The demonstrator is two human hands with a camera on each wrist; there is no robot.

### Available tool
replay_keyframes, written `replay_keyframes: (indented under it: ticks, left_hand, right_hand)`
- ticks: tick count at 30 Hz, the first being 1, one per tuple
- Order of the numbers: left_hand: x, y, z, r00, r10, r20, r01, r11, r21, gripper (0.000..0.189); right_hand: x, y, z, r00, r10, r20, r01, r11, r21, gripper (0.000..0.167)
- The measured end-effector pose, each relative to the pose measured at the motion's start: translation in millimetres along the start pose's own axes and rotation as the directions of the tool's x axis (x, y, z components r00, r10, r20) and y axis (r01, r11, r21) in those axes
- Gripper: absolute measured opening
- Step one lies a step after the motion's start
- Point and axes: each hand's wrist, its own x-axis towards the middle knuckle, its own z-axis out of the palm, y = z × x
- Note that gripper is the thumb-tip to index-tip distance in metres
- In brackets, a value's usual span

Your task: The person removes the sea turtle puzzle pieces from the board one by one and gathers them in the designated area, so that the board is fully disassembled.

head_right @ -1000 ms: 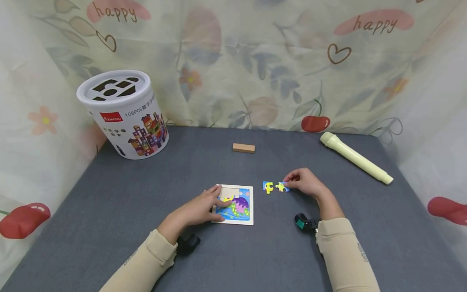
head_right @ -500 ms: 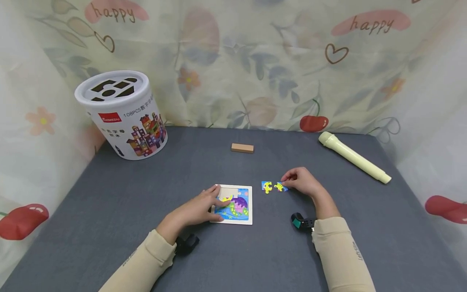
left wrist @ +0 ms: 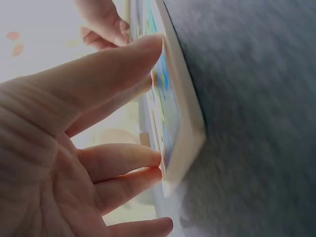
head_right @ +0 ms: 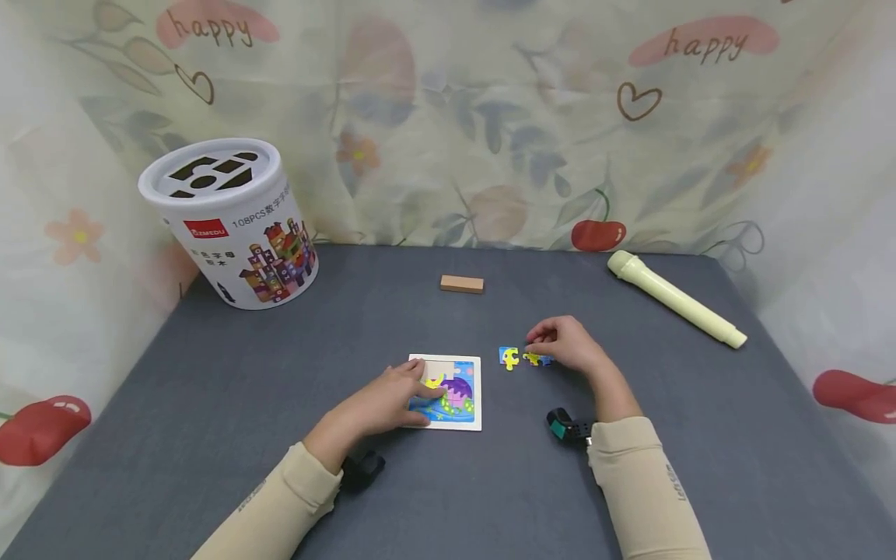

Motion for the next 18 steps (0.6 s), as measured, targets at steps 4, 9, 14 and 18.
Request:
replay_keyframes:
  ticks: [4, 9, 14, 18]
  left_hand:
    - [4.5, 7.2, 0.3, 0.999, 0.033, -0.002, -0.033, 0.999, 0.027, 0.045]
    - [9.2, 13.3, 2.4, 0.999, 0.035, -0.002, -0.035, 0.999, 0.017, 0.044]
    - [11.8, 15.5, 5.0, 1.000, 0.024, -0.003, -0.024, 1.000, 0.010, 0.043]
    - [12.4, 15.1, 6.5, 1.000, 0.025, -0.002, -0.025, 1.000, 0.010, 0.043]
  right_hand:
    - [5.2, -15, 10, 0.999, -0.028, 0.025, 0.028, 1.000, -0.003, 0.024]
    - [10.9, -33, 22, 0.999, -0.040, 0.036, 0.040, 0.999, -0.011, 0.022]
    - [15.7, -49, 32, 0.996, -0.059, 0.072, 0.058, 0.998, 0.017, 0.024]
    - [19.9, -59, 41, 0.990, -0.090, 0.112, 0.087, 0.996, 0.031, 0.024]
